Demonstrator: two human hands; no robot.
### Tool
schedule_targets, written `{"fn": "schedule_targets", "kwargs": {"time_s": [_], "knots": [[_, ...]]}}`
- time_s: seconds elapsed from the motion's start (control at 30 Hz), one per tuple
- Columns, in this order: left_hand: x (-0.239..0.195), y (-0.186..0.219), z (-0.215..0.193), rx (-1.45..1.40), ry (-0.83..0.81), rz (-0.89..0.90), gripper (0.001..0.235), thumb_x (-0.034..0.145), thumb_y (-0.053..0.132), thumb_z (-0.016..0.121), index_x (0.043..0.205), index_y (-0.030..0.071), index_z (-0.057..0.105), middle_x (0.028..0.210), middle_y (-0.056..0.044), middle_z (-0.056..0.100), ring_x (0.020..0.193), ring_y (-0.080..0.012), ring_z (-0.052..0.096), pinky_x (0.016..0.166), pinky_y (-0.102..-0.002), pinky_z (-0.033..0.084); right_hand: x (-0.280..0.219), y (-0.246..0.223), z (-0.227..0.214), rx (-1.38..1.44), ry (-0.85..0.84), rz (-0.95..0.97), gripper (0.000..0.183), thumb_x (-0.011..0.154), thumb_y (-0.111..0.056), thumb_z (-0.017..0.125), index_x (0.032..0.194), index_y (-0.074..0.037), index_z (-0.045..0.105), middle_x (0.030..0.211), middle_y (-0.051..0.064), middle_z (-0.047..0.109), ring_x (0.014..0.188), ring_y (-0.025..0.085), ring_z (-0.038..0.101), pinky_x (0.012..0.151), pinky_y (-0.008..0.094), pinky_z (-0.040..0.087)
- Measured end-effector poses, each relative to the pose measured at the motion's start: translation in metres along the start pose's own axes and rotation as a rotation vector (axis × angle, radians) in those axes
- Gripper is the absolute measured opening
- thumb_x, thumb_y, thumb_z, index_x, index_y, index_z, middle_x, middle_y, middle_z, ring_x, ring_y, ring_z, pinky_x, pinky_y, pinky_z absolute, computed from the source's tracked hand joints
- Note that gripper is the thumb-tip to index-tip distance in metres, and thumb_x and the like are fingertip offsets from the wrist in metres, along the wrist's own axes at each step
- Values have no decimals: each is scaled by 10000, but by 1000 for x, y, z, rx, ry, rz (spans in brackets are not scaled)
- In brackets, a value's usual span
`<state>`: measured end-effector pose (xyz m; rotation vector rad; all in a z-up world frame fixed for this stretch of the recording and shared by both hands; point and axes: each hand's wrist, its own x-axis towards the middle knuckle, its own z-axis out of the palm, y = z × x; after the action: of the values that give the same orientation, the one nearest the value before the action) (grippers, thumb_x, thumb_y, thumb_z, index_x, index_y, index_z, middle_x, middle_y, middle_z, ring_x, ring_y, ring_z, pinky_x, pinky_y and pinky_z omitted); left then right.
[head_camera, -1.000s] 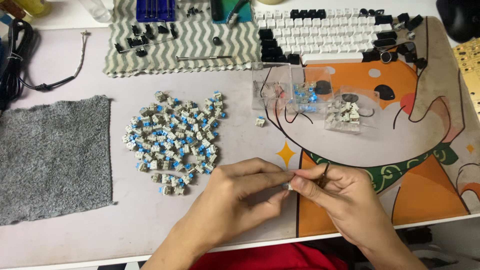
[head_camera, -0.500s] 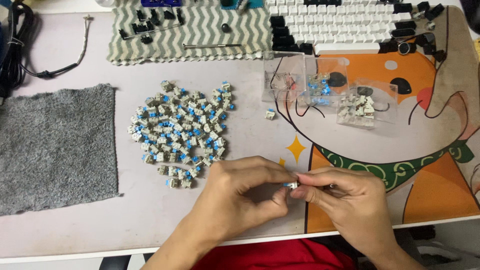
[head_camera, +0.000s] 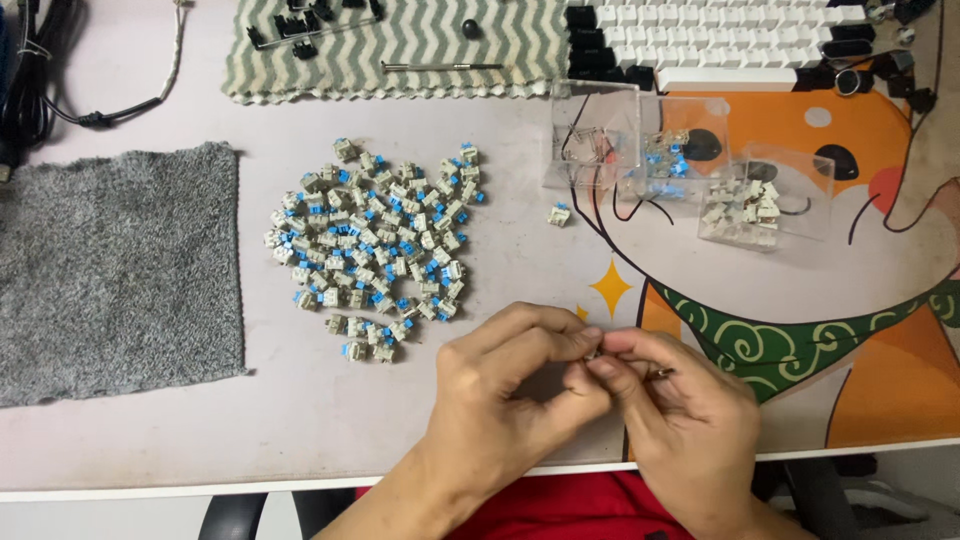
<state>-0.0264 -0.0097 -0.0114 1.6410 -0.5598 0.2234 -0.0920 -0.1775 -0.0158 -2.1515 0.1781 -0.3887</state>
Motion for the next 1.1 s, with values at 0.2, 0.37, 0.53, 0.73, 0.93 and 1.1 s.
{"fn": "schedule_targets", "kwargs": {"time_s": [0.2, 0.37, 0.53, 0.73, 0.93, 1.1], "knots": [[-3, -1, 3, 51, 81, -12, 97, 889, -29, 812, 957, 30, 777, 996, -128, 847, 902, -210, 842, 841, -283, 708, 0, -7, 3, -20, 8, 2, 162, 948, -29, 897, 1106, -8, 865, 1050, 88, 908, 852, 101, 870, 842, 204, 702], [1, 1, -6, -19, 28, -7, 95, 928, -68, 786, 958, 22, 777, 996, -135, 865, 909, -236, 866, 859, -305, 710, -4, -2, 0, -59, -4, 35, 145, 953, -91, 903, 1087, -45, 873, 989, 48, 906, 785, 78, 832, 787, 206, 665], [8, 6, -11, 4, -46, -26, 195, 981, 1, 782, 1168, 31, 826, 1093, -130, 853, 931, -213, 849, 885, -286, 685, 7, 3, -7, 210, -26, 220, 205, 993, -19, 832, 1184, 52, 854, 1064, 132, 914, 942, 123, 829, 931, 234, 685], [11, 3, -9, -4, -77, -66, 207, 989, 3, 806, 1192, 32, 828, 1126, -121, 855, 964, -205, 857, 908, -285, 687, 17, 11, -17, 459, -167, 340, 413, 937, 49, 841, 1348, 95, 822, 1048, 191, 906, 979, 184, 843, 986, 281, 696], [14, 4, -9, 6, -64, -100, 204, 968, 14, 815, 1167, 51, 835, 1109, -101, 871, 959, -191, 855, 918, -277, 682, 23, 15, -20, 429, -152, 408, 295, 962, 31, 843, 1253, 69, 871, 1069, 148, 902, 988, 170, 820, 988, 274, 669], [17, 7, -11, -17, -44, -179, 196, 934, 10, 801, 1119, 59, 845, 1069, -91, 887, 862, -160, 856, 838, -248, 707, 26, 32, -20, 605, -155, 518, 306, 992, -19, 783, 1274, 98, 803, 1149, 276, 916, 1101, 337, 905, 1078, 374, 675]]}}
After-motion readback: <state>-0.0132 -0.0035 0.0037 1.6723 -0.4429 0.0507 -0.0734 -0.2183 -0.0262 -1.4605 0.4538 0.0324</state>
